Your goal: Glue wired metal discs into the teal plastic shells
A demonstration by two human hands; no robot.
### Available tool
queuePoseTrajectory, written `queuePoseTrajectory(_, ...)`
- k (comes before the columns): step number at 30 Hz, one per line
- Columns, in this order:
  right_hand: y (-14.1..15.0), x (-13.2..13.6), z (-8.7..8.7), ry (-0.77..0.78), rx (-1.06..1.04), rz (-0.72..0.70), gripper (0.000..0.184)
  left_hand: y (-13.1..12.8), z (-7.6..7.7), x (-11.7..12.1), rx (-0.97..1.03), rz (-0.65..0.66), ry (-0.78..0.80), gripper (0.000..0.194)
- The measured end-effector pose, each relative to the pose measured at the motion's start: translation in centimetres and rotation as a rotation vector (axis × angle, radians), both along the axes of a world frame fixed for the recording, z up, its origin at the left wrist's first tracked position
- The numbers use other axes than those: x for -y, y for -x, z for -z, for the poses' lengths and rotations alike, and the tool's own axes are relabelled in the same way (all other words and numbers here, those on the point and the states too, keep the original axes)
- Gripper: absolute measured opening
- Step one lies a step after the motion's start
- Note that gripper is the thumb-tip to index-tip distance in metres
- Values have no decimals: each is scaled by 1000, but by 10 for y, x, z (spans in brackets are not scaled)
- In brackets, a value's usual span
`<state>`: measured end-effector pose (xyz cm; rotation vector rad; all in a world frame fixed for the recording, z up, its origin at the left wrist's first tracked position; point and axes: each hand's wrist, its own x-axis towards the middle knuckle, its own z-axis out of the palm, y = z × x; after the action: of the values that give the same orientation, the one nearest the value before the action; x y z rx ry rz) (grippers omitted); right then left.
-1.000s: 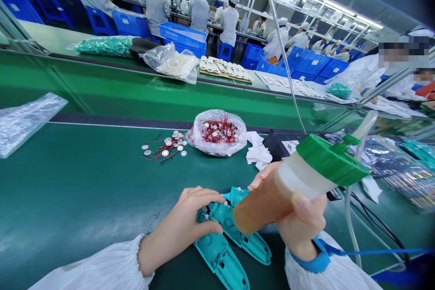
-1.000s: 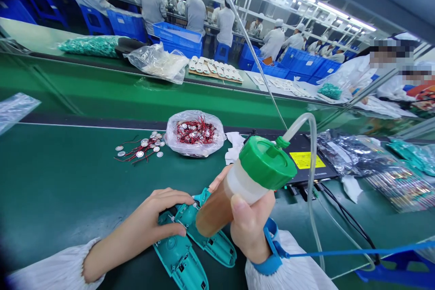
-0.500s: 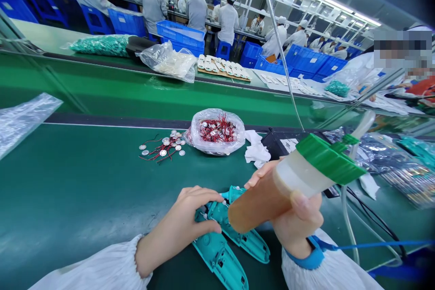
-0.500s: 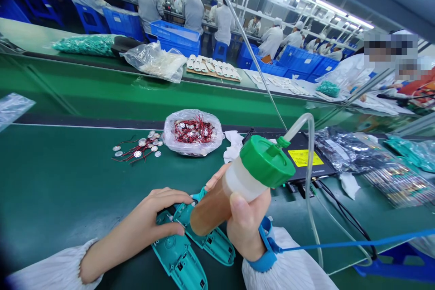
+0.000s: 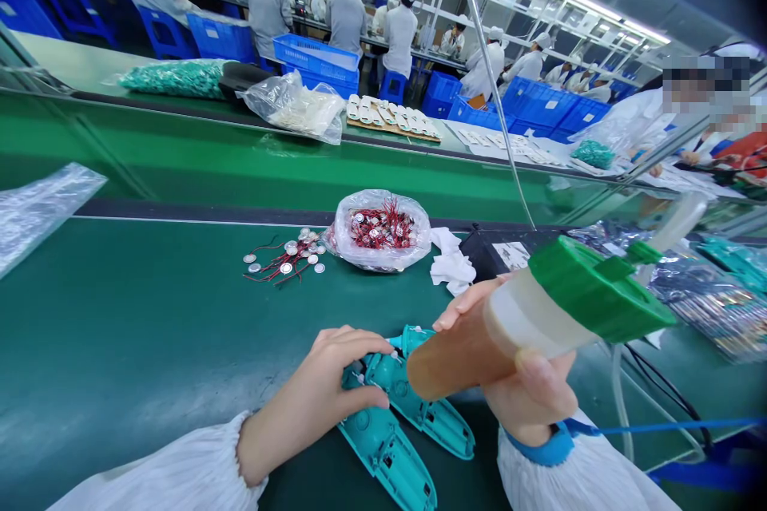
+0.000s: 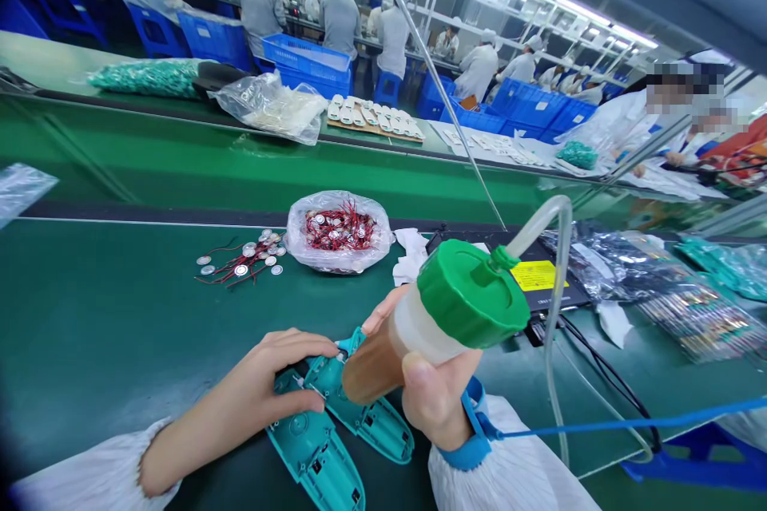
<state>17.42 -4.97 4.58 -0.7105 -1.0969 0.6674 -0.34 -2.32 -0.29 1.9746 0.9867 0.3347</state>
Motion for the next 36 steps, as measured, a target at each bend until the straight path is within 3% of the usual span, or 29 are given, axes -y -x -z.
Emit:
queuePoseTrajectory(6,0,1,-2,23,3,-6,19,-1,1,-1,-8,5,-7,43)
queuePoseTrajectory(17,-17,-5,-5,156,-141,160,25,-1,5,8,41,-34,-86,36)
queuePoseTrajectory(21,-28,-7,-4,222,-176,149,26,1,5,10,57,-59,-82,45)
queuePoseTrajectory(24,-41,-7,-5,255,-249,200,32,13,-1,7,81,-41,-73,55)
queuePoseTrajectory(28,-59,-8,-8,278,-347,350,36,46,-7,6,48,89,-90,60)
queuePoseTrajectory(32,-66,-9,-10,237,-402,443,34,66,4,13,35,116,-158,52)
queuePoseTrajectory(36,-60,-8,-12,212,-389,415,34,61,13,16,85,102,-218,46)
